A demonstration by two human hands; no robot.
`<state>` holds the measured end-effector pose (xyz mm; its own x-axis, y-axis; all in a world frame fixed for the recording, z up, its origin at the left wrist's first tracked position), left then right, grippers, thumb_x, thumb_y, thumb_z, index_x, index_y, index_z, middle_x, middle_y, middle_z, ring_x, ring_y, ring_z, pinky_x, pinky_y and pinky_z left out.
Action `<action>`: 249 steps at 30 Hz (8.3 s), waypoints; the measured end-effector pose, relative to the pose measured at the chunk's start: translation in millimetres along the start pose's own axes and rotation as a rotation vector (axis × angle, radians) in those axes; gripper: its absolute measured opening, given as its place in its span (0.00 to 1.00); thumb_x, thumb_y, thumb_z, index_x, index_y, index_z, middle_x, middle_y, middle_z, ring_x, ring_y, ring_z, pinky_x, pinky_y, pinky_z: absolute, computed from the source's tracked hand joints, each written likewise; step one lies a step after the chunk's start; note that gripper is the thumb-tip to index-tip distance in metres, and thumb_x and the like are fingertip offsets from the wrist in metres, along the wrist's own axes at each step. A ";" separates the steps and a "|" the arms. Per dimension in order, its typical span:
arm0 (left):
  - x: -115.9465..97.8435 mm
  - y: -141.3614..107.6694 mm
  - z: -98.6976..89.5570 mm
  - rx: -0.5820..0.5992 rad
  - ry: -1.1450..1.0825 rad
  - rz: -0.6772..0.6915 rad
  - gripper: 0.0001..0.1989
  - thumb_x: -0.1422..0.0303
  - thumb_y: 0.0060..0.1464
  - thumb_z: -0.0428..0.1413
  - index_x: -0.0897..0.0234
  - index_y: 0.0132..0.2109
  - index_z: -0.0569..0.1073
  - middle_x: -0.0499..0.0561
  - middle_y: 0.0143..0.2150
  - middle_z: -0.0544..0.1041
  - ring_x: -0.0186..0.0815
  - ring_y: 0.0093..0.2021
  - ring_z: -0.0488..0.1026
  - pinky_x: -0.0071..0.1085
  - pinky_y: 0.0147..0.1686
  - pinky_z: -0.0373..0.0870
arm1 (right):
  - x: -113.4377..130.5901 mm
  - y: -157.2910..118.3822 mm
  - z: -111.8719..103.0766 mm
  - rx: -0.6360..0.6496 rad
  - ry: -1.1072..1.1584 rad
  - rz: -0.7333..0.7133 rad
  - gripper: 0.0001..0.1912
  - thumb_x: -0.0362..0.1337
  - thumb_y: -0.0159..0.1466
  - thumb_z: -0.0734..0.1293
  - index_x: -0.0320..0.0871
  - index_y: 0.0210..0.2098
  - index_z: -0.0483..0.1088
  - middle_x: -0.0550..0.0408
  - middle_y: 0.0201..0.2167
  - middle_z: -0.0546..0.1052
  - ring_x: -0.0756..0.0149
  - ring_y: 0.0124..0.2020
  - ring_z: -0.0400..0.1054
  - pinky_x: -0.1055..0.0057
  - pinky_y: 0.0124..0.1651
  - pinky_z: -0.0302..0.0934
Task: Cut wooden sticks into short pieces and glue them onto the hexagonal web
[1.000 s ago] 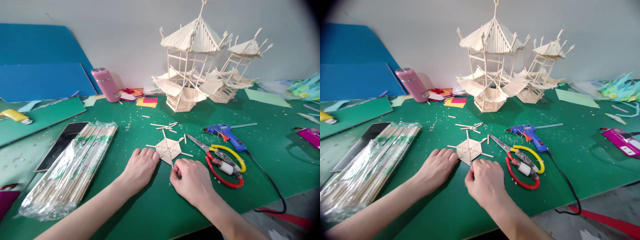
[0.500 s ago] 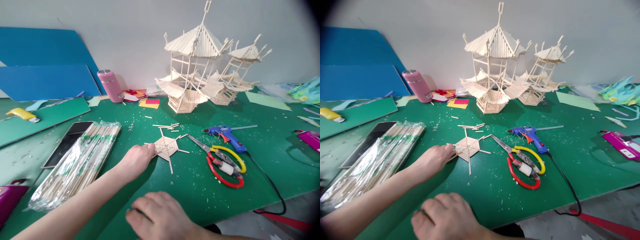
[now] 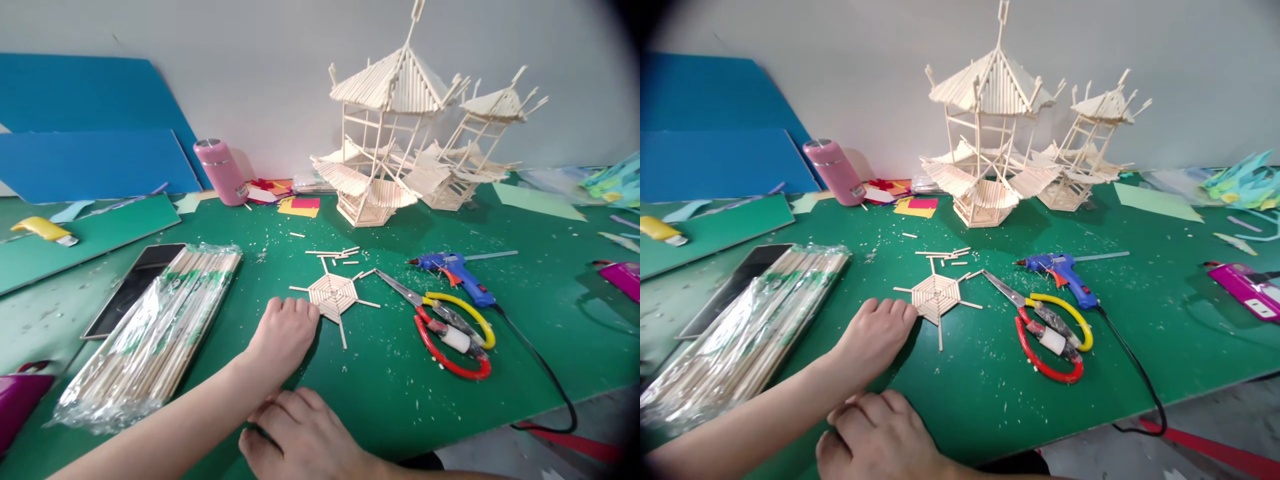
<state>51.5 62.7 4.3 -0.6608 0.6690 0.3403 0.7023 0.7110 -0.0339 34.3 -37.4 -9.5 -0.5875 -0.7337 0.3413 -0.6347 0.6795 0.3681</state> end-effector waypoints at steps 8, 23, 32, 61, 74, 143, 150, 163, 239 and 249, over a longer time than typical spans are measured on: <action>20.7 8.5 -10.5 0.025 -0.039 0.051 0.08 0.82 0.48 0.45 0.67 0.32 0.64 0.53 0.27 0.71 0.41 0.28 0.71 0.35 0.28 0.61 | 11.7 1.0 14.0 -0.019 -0.102 -0.051 0.21 0.46 0.63 0.52 0.44 0.51 0.58 0.54 0.55 0.63 0.58 0.56 0.54 0.63 0.47 0.61; 69.8 -5.8 -67.0 -0.196 0.075 0.037 0.08 0.79 0.50 0.43 0.63 0.28 0.60 0.47 0.19 0.64 0.38 0.19 0.65 0.32 0.23 0.56 | -133.4 12.5 -51.4 0.122 -0.247 0.561 0.43 0.58 0.61 0.47 0.26 0.60 0.47 0.35 0.62 0.47 0.48 0.63 0.36 0.49 0.61 0.33; 84.9 -15.1 -71.3 -0.217 -0.060 -0.043 0.10 0.71 0.57 0.39 0.61 0.27 0.56 0.47 0.20 0.63 0.37 0.20 0.64 0.33 0.25 0.56 | -29.7 77.3 1.5 0.261 0.009 0.050 0.38 0.56 0.62 0.45 0.35 0.61 0.46 0.49 0.63 0.50 0.55 0.63 0.38 0.52 0.61 0.38; 23.1 -45.2 9.0 0.047 -0.194 0.012 0.11 0.83 0.50 0.42 0.65 0.31 0.65 0.51 0.27 0.70 0.38 0.27 0.68 0.35 0.31 0.59 | -136.8 -69.9 -123.7 -0.318 0.111 0.537 0.17 0.33 0.64 0.55 0.44 0.52 0.61 0.48 0.54 0.65 0.62 0.52 0.63 0.62 0.50 0.63; -8.9 -24.0 -0.4 -0.104 -0.116 0.093 0.08 0.78 0.53 0.46 0.63 0.31 0.65 0.50 0.27 0.68 0.36 0.25 0.64 0.35 0.28 0.54 | -183.1 -155.9 -143.7 -0.190 -0.182 0.772 0.19 0.41 0.59 0.60 0.44 0.49 0.63 0.46 0.49 0.65 0.54 0.50 0.62 0.54 0.49 0.61; -9.1 -5.5 -12.1 -0.475 -0.995 0.086 0.07 0.77 0.55 0.48 0.71 0.37 0.70 0.58 0.39 0.70 0.37 0.41 0.63 0.35 0.42 0.66 | -257.5 -169.4 -201.0 -0.362 0.008 1.264 0.13 0.42 0.50 0.61 0.42 0.33 0.67 0.52 0.26 0.72 0.65 0.25 0.64 0.69 0.27 0.56; -12.8 -8.2 -15.6 -0.510 -0.939 0.047 0.07 0.77 0.55 0.48 0.71 0.35 0.70 0.59 0.38 0.70 0.38 0.40 0.64 0.36 0.41 0.66 | -193.3 -138.3 -171.4 -0.448 0.806 1.057 0.10 0.39 0.53 0.67 0.43 0.35 0.67 0.57 0.26 0.70 0.72 0.23 0.63 0.78 0.22 0.59; -0.2 -15.7 -20.3 -0.503 -1.051 0.035 0.07 0.75 0.55 0.48 0.66 0.39 0.71 0.51 0.30 0.71 0.33 0.31 0.67 0.30 0.32 0.64 | -136.2 -174.1 -124.5 -0.241 0.676 1.100 0.14 0.39 0.55 0.67 0.48 0.42 0.69 0.59 0.18 0.68 0.69 0.17 0.61 0.75 0.16 0.60; 1.6 7.6 1.1 -0.302 -1.204 0.074 0.09 0.72 0.59 0.44 0.68 0.41 0.68 0.54 0.42 0.73 0.35 0.45 0.69 0.31 0.45 0.65 | -101.0 -125.5 -107.9 -0.010 0.031 0.689 0.13 0.39 0.61 0.60 0.46 0.45 0.65 0.54 0.35 0.78 0.63 0.34 0.74 0.76 0.32 0.70; 1.2 9.1 0.0 -0.297 -1.208 0.080 0.09 0.72 0.59 0.44 0.68 0.40 0.68 0.54 0.42 0.73 0.34 0.45 0.69 0.31 0.45 0.65 | -99.1 -123.7 -107.6 -0.003 0.010 0.683 0.12 0.40 0.62 0.59 0.46 0.44 0.64 0.55 0.32 0.78 0.66 0.33 0.74 0.80 0.32 0.69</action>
<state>57.0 70.0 4.4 -0.3227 0.5909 -0.7394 0.6804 0.6879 0.2528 225.1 -48.6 4.3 -0.8508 -0.1406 0.5063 -0.1220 0.9901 0.0698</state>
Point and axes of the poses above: each hand's wrist, its own y-axis towards the middle knuckle, its own z-axis out of the palm, x = y × z, the point moved 7 cm from there along y, towards the middle knuckle
